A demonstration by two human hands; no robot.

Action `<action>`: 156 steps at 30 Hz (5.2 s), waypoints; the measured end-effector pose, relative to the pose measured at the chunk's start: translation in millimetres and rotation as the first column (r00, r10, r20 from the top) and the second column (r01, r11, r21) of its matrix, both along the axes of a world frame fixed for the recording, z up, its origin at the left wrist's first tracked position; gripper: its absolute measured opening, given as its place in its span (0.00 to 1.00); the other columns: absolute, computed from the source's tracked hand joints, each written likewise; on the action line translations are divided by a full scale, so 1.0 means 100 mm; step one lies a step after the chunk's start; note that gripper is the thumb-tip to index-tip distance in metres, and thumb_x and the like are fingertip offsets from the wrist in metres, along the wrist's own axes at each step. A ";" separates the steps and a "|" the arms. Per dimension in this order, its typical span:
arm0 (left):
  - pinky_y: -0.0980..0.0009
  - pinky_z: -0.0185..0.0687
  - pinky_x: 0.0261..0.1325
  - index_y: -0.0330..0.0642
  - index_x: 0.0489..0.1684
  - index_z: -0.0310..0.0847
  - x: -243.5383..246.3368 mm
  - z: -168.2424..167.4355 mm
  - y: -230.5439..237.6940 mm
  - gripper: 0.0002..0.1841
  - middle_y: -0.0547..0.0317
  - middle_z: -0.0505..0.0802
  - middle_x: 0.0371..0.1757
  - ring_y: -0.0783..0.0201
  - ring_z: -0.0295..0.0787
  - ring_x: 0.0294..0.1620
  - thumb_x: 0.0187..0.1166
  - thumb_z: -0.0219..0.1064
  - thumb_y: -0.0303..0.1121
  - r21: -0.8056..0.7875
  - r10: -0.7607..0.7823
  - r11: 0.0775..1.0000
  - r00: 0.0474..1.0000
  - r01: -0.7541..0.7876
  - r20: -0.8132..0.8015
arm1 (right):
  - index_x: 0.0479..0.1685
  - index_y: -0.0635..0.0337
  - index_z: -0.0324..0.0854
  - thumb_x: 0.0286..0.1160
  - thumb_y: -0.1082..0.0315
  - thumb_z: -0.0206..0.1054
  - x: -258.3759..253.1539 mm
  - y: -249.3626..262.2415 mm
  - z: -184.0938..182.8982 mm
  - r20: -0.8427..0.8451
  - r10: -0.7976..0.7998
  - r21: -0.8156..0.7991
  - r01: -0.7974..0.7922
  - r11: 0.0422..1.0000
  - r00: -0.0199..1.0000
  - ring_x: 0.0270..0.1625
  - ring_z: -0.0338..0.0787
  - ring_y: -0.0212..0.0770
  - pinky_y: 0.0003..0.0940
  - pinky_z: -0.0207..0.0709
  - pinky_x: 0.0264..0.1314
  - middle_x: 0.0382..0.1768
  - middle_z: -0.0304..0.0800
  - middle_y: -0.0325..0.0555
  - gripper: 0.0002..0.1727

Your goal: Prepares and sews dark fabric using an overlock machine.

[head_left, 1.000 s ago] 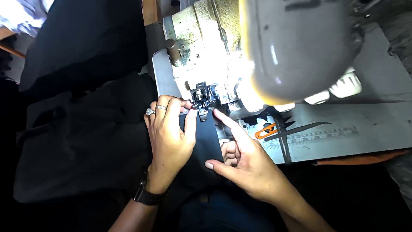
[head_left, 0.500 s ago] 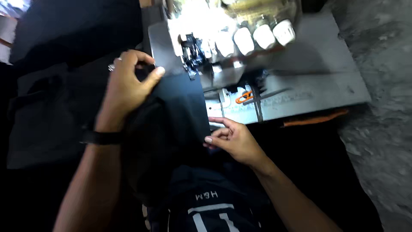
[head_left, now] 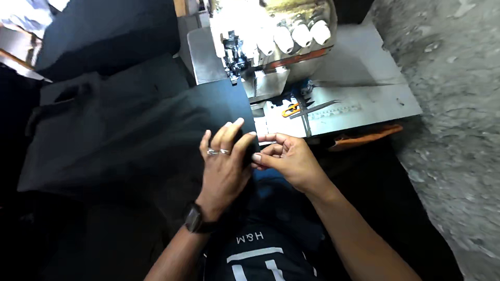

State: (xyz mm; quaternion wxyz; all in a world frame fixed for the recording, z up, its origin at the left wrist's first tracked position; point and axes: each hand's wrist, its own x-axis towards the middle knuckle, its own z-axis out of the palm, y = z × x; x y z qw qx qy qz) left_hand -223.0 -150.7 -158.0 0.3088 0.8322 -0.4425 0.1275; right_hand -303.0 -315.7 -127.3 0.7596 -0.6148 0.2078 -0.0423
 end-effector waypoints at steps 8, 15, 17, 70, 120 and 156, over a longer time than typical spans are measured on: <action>0.49 0.53 0.87 0.55 0.44 0.90 -0.05 0.14 0.02 0.12 0.65 0.97 0.57 0.62 0.83 0.75 0.83 0.59 0.28 -0.171 0.092 0.981 0.996 -0.093 -0.016 | 0.66 0.60 0.73 0.65 0.76 0.78 -0.02 -0.01 0.05 0.092 0.054 -0.010 -0.054 0.999 0.994 0.27 0.95 0.36 0.28 0.94 0.33 0.28 0.95 0.38 0.28; 0.53 0.48 0.92 0.53 0.43 0.88 0.21 -0.06 -0.07 0.12 0.68 0.96 0.60 0.65 0.80 0.78 0.86 0.56 0.28 -0.180 0.093 0.977 0.989 -0.112 -0.113 | 0.63 0.56 0.70 0.62 0.78 0.79 0.24 -0.03 -0.23 0.110 -0.047 0.056 0.041 0.998 0.993 0.29 0.95 0.35 0.29 0.94 0.30 0.30 0.93 0.36 0.30; 0.51 0.48 0.91 0.53 0.43 0.88 0.35 -0.04 -0.13 0.13 0.67 0.96 0.59 0.64 0.82 0.77 0.86 0.56 0.28 -0.183 0.090 0.977 0.992 -0.105 -0.091 | 0.62 0.58 0.70 0.64 0.76 0.79 0.36 -0.08 -0.23 0.161 -0.054 0.014 0.052 0.999 0.986 0.30 0.96 0.34 0.28 0.94 0.32 0.31 0.93 0.36 0.28; 0.82 0.80 0.32 0.46 0.44 0.90 2.01 0.78 0.03 0.05 0.70 0.91 0.31 0.80 0.83 0.27 0.81 0.71 0.34 -0.060 0.032 0.995 0.837 -0.077 -0.546 | 0.35 0.61 0.87 0.81 0.71 0.66 0.86 -0.42 -0.23 0.203 -0.201 0.017 0.202 0.979 0.958 0.29 0.89 0.28 0.21 0.87 0.36 0.26 0.90 0.36 0.08; 0.68 0.82 0.61 0.42 0.58 0.88 1.29 0.62 -0.40 0.12 0.64 0.95 0.48 0.72 0.89 0.52 0.81 0.71 0.34 -0.200 0.089 0.975 0.994 -0.100 -0.060 | 0.46 0.56 0.93 0.78 0.72 0.67 0.94 -0.16 0.01 0.379 0.036 -0.448 0.149 0.881 0.925 0.43 0.91 0.24 0.20 0.87 0.45 0.44 0.95 0.35 0.08; 0.51 0.57 0.86 0.46 0.57 0.95 0.94 -0.05 -0.53 0.17 0.62 0.91 0.72 0.57 0.75 0.82 0.83 0.59 0.32 -0.241 0.222 0.938 0.967 -0.248 -0.127 | 0.66 0.62 0.73 0.68 0.66 0.80 0.91 -0.10 -0.27 0.304 -0.217 -0.246 0.296 0.923 0.928 0.28 0.85 0.25 0.16 0.84 0.28 0.55 0.86 0.43 0.28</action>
